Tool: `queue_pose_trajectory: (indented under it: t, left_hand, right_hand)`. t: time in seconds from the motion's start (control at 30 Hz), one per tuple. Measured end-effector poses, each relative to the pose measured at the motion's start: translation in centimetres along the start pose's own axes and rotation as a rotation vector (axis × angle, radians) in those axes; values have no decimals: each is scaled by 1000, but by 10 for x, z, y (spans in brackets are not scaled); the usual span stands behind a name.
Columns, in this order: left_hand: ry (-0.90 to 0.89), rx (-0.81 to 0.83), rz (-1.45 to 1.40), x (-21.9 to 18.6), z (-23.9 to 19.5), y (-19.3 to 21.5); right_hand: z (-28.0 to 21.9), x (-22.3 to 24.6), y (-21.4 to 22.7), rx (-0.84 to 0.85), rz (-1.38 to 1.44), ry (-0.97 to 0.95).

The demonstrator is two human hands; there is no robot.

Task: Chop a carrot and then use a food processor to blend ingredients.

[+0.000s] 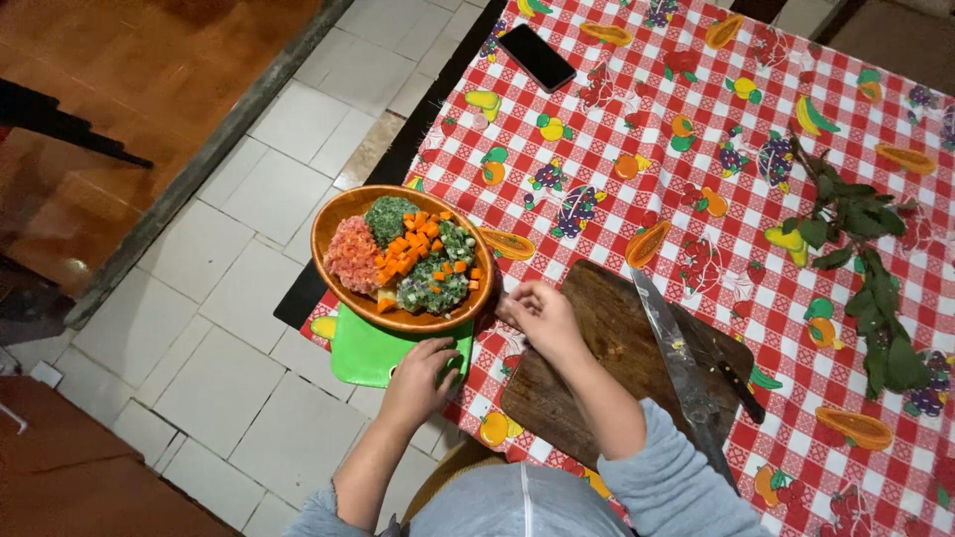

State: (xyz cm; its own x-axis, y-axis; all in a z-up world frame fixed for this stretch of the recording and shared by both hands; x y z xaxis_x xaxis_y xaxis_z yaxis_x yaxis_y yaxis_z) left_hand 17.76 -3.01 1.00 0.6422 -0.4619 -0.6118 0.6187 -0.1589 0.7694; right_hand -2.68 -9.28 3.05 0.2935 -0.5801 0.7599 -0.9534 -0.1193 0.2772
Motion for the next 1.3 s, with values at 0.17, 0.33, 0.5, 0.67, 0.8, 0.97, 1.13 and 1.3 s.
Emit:
queue_pose_trajectory:
  t: [0.17,0.33,0.5,0.67,0.8,0.97,1.13,1.3]
  left_hand:
    - [-28,-19,50,6,-3,-12]
    - [-74,-7,30,-14,11,-29]
    - [-224,-63,19,-60,29,-47]
    - [-224,-46,-30,-87,28,-74]
    - [-259,-38,1,-108,27,-87]
    - [-168,-13,51,-131,21,-97]
    - [-266,-16,36,-152,22,-98]
    - [596,155,-1129,-137,21,-118]
  right_hand:
    - [28,-82,22,24,160,68]
    - [6,-105,61,-90,103,126]
    - [-55,-112,133,-401,-199,160]
    - [-107,-144,188,-744,-604,156]
    - [-125,-164,207,-716,-618,-53]
    - [-134,-172,213,-674,-653,-114]
    - [-117,-188,224,-678,-627,66]
    - [-129,-152,214,-347,-142,66]
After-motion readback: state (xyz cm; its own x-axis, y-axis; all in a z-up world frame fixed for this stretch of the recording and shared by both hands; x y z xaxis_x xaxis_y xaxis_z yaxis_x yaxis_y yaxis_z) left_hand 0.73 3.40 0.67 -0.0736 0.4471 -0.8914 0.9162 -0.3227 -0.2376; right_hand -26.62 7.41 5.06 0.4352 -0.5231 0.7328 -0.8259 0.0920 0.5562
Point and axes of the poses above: each hand's wrist, its own z-axis towards the middle knuckle, its own y-axis out of the back of the hand, x = y × z, the point moved 8 cm from there along z, towards the middle knuckle, and after that the axes turned 14 degrees about -y, right-handed, at the moved point
